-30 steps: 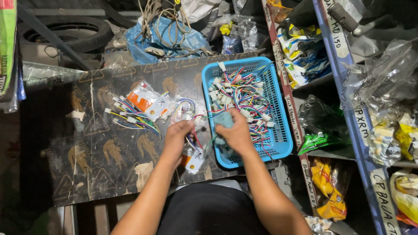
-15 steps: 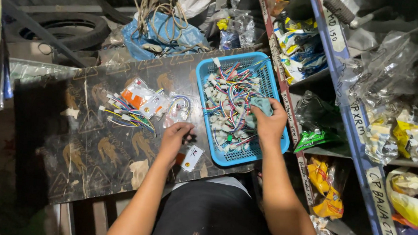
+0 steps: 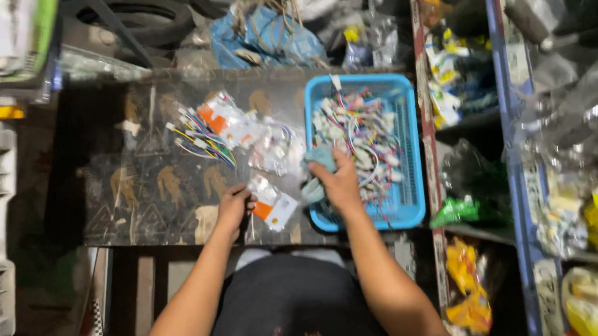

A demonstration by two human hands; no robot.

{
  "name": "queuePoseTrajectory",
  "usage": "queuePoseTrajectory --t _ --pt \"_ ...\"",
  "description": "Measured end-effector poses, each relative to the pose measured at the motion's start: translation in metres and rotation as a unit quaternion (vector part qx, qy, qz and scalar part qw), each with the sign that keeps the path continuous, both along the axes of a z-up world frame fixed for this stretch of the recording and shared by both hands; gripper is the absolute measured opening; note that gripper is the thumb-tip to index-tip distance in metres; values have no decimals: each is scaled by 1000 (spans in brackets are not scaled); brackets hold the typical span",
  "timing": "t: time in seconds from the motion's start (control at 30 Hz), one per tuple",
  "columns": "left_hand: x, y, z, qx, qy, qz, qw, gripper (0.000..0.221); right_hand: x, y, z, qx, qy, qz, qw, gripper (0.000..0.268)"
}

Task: Cleaning and sorting various motorcycle wiring harnesses at a workbench in a parts room.

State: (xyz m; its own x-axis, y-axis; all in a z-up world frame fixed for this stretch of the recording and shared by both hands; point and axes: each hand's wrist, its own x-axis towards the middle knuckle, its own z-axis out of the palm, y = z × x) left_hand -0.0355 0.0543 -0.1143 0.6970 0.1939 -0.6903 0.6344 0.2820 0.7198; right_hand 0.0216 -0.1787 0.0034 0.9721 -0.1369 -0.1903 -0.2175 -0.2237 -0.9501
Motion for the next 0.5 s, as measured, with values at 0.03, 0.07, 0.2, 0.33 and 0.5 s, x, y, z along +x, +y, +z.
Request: queuePoseTrajectory --t 0.03,0.07,0.2,0.33,0.5 --pt "3 1 -2 1 -7 8 1000 48 1 6 -5 1 -7 8 1000 32" --pt "0 3 -4 5 -8 24 1000 48 -1 14 -12 38 19 29 999 30" --pt "-7 13 -24 32 -42 79 995 32 -5 45 -35 64 57 106 991 56" --pt "-30 25 -30 56 -44 88 994 29 -28 79 -28 80 108 121 983 75" --pt "-47 48 -53 118 -60 128 983 25 -50 96 -78 142 236 141 951 36"
